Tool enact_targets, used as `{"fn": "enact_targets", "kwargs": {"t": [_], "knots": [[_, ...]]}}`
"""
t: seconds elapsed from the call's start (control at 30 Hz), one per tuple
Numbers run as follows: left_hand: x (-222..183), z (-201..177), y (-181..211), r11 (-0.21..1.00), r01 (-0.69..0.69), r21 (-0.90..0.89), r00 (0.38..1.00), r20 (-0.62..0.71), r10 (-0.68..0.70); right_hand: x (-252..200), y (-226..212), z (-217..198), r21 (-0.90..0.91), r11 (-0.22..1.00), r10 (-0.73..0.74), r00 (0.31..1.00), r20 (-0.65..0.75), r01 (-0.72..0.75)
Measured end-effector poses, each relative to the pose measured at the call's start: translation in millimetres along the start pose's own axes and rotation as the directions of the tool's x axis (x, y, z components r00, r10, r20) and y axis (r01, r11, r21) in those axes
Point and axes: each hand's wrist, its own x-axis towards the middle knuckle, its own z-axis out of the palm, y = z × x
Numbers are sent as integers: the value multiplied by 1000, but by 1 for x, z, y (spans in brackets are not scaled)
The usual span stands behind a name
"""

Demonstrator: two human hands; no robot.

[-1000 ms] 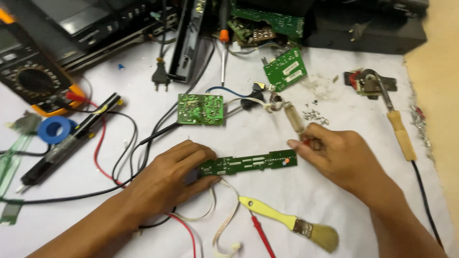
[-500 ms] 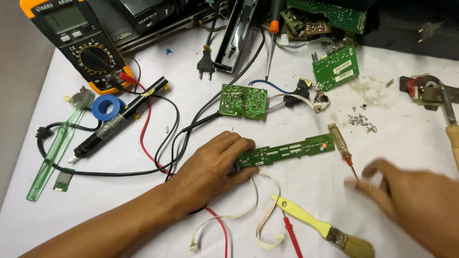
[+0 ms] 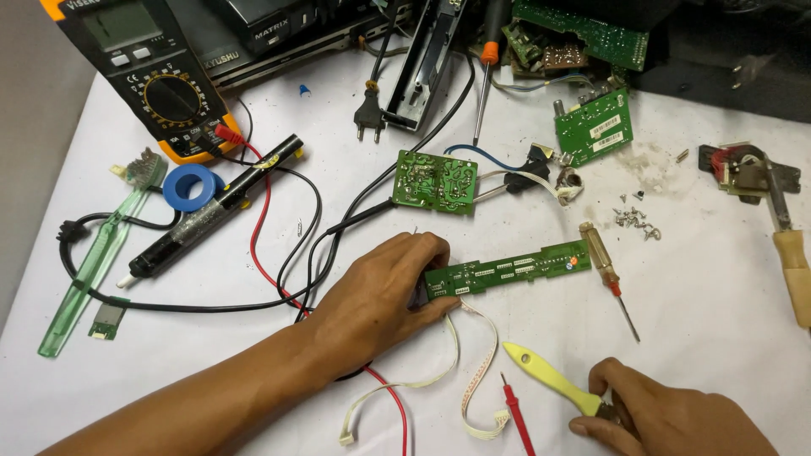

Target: Repairing electronic circuit boards by soldering and desoldering components and cleaning with a brush.

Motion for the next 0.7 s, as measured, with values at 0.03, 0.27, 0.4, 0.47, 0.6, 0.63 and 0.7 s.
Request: {"fn": "enact_targets", "kwargs": {"t": [0.03,0.27,0.4,0.47,0.6,0.63,0.7], "knots": [[0,0,0,1000,-1,-2,1000,-1,1,2,4,4,-1,1000,2,1000,0,-2],[0,2,-1,1000,-14,5,1000,-2,14,-6,29,8,296,828,-106,651,-751,476],[0,-2,3,999,-38,-18,999,-13,38,-4,-34,-14,11,432,-58,41,-997,902],[-1,-3,2,998,-56,-21,998,-23,56,12,-52,-20,-100,521,-121,-43,-992,847],[0,-2,-1,999,-34,-15,999,12,34,-2,-49,-51,-259,654,-278,-92,-956,710],[-1,0,-2,999,-30,-15,1000,8,30,-1,-48,-50,-263,652,-283,-94,-955,711],[-1,2,-3,996,-86,8,996,1,86,0,-47,-49,-63,618,-116,12,-993,784]]}}
